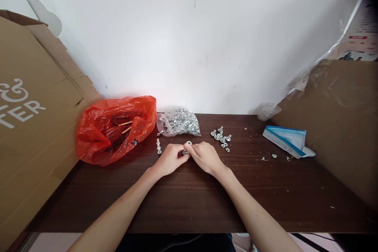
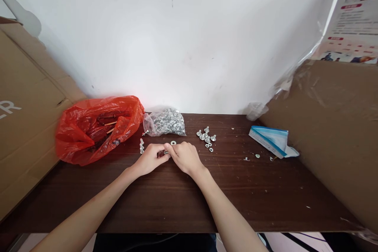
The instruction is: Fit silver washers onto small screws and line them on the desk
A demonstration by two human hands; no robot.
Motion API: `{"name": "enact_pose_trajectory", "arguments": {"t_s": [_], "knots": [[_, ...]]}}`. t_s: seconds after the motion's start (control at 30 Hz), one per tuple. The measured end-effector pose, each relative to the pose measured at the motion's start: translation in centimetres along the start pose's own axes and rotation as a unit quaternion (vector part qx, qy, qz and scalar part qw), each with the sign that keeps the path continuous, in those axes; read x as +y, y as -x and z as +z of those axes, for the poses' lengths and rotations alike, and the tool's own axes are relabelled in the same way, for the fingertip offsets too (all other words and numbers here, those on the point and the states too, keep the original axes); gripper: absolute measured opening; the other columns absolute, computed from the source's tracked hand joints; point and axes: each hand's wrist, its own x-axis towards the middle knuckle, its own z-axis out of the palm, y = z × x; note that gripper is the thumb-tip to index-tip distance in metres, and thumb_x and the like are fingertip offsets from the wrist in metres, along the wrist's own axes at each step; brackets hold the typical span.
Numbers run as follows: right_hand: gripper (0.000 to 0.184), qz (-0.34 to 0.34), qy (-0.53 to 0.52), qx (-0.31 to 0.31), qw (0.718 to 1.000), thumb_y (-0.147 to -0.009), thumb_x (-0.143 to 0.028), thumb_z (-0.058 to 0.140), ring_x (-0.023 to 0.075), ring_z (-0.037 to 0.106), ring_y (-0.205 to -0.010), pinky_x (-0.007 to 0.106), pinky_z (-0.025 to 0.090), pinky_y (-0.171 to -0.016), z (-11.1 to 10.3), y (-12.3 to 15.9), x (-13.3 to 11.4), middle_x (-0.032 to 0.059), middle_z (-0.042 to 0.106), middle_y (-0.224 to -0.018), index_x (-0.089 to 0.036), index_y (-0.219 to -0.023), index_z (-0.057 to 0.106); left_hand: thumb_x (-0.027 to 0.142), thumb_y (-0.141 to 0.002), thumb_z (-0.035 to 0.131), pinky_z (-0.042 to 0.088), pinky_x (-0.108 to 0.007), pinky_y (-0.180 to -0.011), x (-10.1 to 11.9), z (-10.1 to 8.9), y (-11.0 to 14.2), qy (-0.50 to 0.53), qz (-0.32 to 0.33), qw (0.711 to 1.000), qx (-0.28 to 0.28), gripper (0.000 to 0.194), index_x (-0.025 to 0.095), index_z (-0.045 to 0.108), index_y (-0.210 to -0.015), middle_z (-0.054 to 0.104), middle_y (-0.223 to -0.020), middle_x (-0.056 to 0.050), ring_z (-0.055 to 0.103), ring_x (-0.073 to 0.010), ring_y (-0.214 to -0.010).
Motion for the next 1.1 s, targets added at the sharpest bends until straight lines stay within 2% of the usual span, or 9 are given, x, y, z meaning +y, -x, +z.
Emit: {"name": "enact_pose_trajectory", "arguments": {"t_s": [0.13,0.27,0.47,0.6,0.73,0.8,0.87,0.97,1.1], "knots": [[0.048,-0.014,-0.007,0.002,1.0,-0.093,-0.056,0.03,0.0142,0.053,-0.059,0.023,0.022,-0.053,-0.37,0.11,0.16,0.001,0.06,-0.064,-0.02,-0.072,0.054,0.02,-0.078,0.052,0.027,-0.021,-0.052,-0.03,-0.08,0.04,0.007,0.0,1.0,-0.006,0.018,0.012,0.057,-0.062,0.046,-0.055,0.004,0.036,-0.0084,-0.054],[0.037,-0.042,0.0,-0.012,0.999,-0.094,-0.049,0.036,0.014,0.054,-0.059,0.023,0.022,-0.053,-0.39,0.2,0.06,0.0001,0.061,-0.066,-0.02,-0.08,0.054,0.018,-0.077,0.051,0.027,-0.021,-0.052,-0.17,-0.07,0.07,0.003,0.005,1.0,-0.013,0.019,0.013,0.053,-0.058,0.044,-0.054,0.004,0.035,-0.0079,-0.054],[0.055,-0.031,-0.002,-0.018,0.999,-0.097,-0.048,0.024,0.0151,0.057,-0.06,0.025,0.024,-0.054,0.01,-0.01,0.0,0.0036,0.063,-0.065,-0.019,-0.065,0.059,0.021,-0.076,0.054,0.027,-0.021,-0.051,-0.01,0.02,0.02,-0.009,-0.007,1.0,0.0,0.02,0.014,0.049,-0.058,0.045,-0.052,0.005,0.037,-0.0081,-0.052],[0.054,-0.021,-0.024,-0.004,0.999,-0.097,-0.046,0.024,0.0145,0.057,-0.059,0.024,0.026,-0.054,-0.17,0.02,-0.1,0.0027,0.063,-0.064,-0.02,-0.067,0.06,0.026,-0.078,0.055,0.029,-0.022,-0.051,0.16,-0.06,0.08,-0.011,-0.004,1.0,0.01,0.021,0.015,0.049,-0.061,0.047,-0.054,0.004,0.04,-0.0085,-0.052],[0.048,-0.006,-0.036,0.031,0.999,-0.098,-0.04,0.025,0.014,0.056,-0.058,0.023,0.027,-0.055,-0.39,0.01,0.03,0.0019,0.062,-0.064,-0.02,-0.071,0.059,0.031,-0.082,0.053,0.035,-0.022,-0.053,0.45,-0.17,0.24,0.036,0.006,0.999,0.008,0.017,0.016,0.054,-0.088,0.054,-0.062,0.003,0.046,-0.0096,-0.054],[0.047,0.009,-0.03,0.049,0.998,-0.097,-0.039,0.025,0.014,0.054,-0.056,0.023,0.027,-0.054,-0.42,-0.06,0.2,0.0018,0.061,-0.062,-0.019,-0.069,0.057,0.034,-0.086,0.05,0.039,-0.023,-0.058,0.53,-0.15,0.27,0.086,0.001,0.996,0.015,0.028,0.016,0.049,-0.107,0.057,-0.064,0.003,0.05,-0.0108,-0.057],[0.047,0.02,-0.024,0.064,0.997,-0.097,-0.038,0.025,0.0138,0.052,-0.053,0.024,0.026,-0.054,-0.43,-0.15,0.34,0.0018,0.059,-0.059,-0.019,-0.066,0.055,0.038,-0.089,0.045,0.04,-0.024,-0.061,0.46,-0.07,0.22,0.135,-0.016,0.99,0.027,0.033,0.016,0.044,-0.114,0.056,-0.063,0.003,0.052,-0.0116,-0.059],[0.048,0.019,-0.023,0.07,0.997,-0.097,-0.039,0.024,0.0138,0.051,-0.052,0.024,0.026,-0.054,-0.42,-0.22,0.43,0.002,0.057,-0.058,-0.019,-0.064,0.054,0.039,-0.09,0.042,0.04,-0.024,-0.059,0.15,0.11,0.02,0.167,-0.042,0.984,0.053,0.031,0.016,0.048,-0.11,0.052,-0.06,0.004,0.049,-0.0114,-0.058],[0.047,0.017,-0.026,0.068,0.997,-0.097,-0.04,0.026,0.0141,0.051,-0.052,0.024,0.025,-0.053,-0.4,-0.2,0.42,0.0018,0.058,-0.058,-0.019,-0.065,0.054,0.036,-0.085,0.051,0.033,-0.022,-0.055,0.03,0.08,-0.16,0.131,-0.035,0.987,0.082,0.027,0.015,0.06,-0.098,0.047,-0.06,0.004,0.042,-0.0097,-0.056]]}}
